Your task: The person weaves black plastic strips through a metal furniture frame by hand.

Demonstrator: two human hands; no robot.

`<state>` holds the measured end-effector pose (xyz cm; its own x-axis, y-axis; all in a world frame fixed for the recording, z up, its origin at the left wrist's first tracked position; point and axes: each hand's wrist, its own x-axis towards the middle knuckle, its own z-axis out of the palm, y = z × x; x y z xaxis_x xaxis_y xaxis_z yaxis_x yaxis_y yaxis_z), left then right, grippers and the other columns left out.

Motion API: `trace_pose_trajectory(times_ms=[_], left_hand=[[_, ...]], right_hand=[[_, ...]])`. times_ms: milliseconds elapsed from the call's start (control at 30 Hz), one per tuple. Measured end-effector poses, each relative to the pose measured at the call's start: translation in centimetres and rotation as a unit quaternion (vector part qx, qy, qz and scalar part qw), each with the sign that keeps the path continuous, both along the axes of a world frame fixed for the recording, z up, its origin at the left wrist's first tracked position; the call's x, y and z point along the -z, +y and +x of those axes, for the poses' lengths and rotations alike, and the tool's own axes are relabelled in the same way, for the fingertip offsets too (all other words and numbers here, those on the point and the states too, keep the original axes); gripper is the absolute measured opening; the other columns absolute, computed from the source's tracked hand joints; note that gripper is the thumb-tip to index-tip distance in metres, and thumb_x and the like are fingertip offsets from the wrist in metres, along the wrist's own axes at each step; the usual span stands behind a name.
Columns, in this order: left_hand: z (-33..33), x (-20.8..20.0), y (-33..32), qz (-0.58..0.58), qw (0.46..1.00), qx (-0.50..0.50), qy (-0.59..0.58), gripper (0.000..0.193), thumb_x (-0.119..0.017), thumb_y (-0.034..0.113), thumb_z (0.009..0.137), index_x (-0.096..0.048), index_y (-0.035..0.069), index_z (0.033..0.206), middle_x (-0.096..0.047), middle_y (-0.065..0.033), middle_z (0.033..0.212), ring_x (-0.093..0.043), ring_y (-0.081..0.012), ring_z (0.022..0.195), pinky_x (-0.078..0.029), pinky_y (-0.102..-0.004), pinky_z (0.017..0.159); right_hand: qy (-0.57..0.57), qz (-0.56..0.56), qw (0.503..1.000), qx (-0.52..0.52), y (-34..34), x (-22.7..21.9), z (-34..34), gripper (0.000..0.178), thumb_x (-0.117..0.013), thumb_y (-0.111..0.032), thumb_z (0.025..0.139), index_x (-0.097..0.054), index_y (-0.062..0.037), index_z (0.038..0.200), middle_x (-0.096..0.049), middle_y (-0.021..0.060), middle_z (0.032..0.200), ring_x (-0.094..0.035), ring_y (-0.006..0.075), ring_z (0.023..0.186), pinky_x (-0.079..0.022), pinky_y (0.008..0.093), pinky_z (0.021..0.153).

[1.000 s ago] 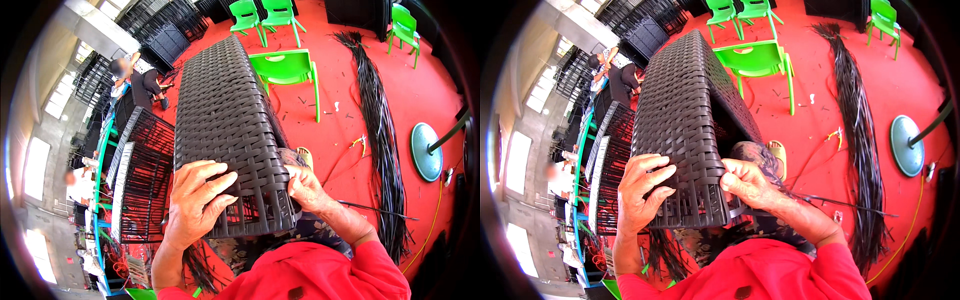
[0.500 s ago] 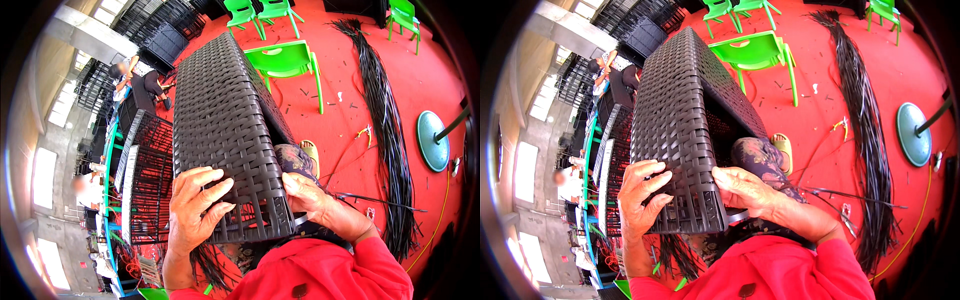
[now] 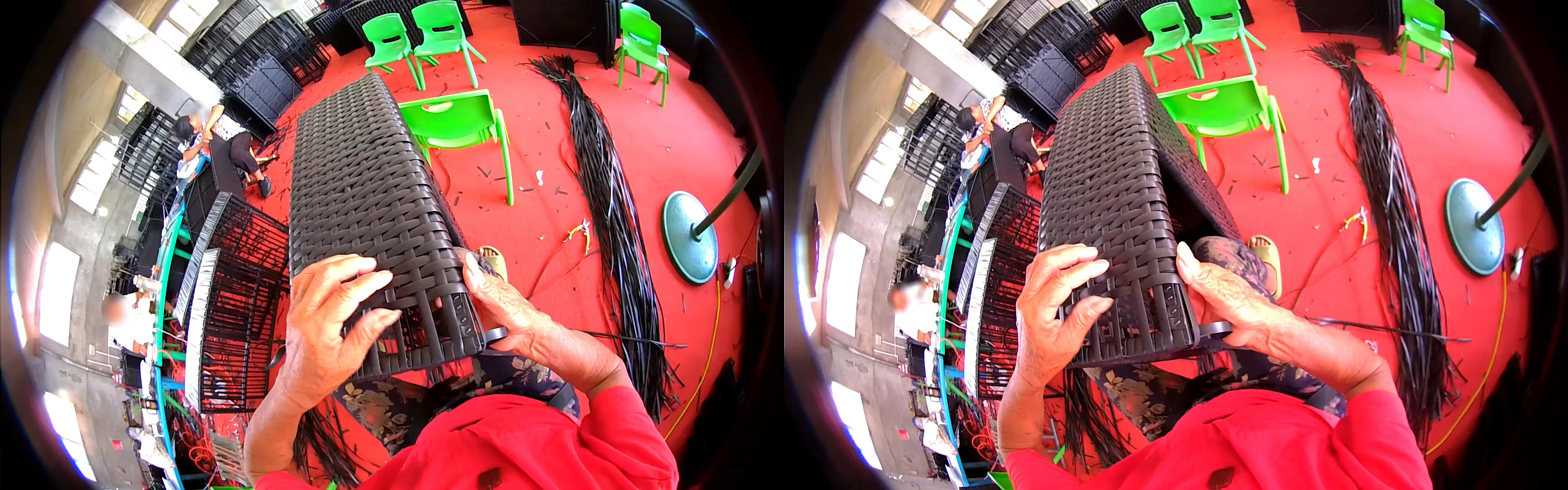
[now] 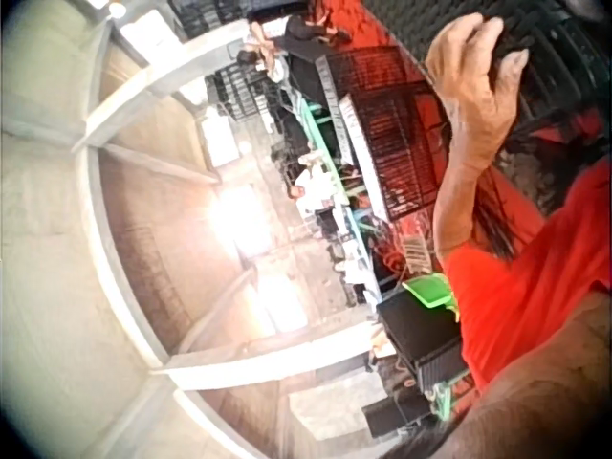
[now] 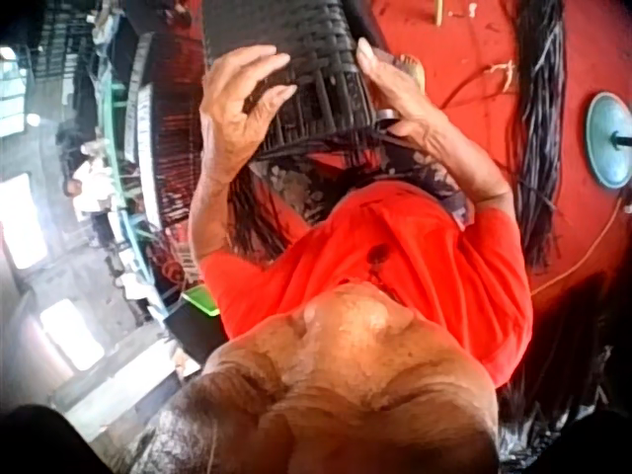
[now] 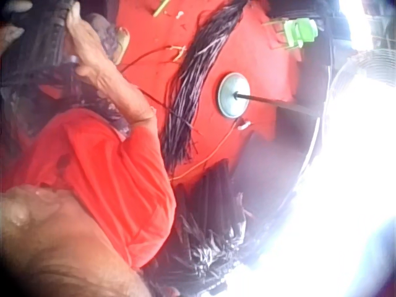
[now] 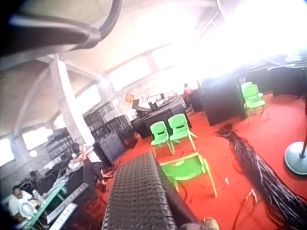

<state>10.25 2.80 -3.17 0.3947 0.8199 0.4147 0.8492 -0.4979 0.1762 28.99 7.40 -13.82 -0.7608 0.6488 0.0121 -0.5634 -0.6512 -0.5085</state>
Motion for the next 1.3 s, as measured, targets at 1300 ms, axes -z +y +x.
trace_pose_trajectory(times_ms=[1300], left_hand=[[3.5,0.6,3.8,-0.104,0.993,0.053,-0.014,0.039,-0.068,0.027,0.074,-0.062,0.005,0.105,-0.050,-0.0144,0.119,-0.045,-0.0334,0.110,-0.035,-0.0425,0.094]], right_hand=[[0.221,-0.015,0.972,-0.078,0.6,2.9,-1.8,0.038,-0.046,-0.040,0.092,-0.049,-0.0093,0.114,-0.055,-0.0028,0.098,-0.052,0.0063,0.089,-0.043,0.0242,0.078]])
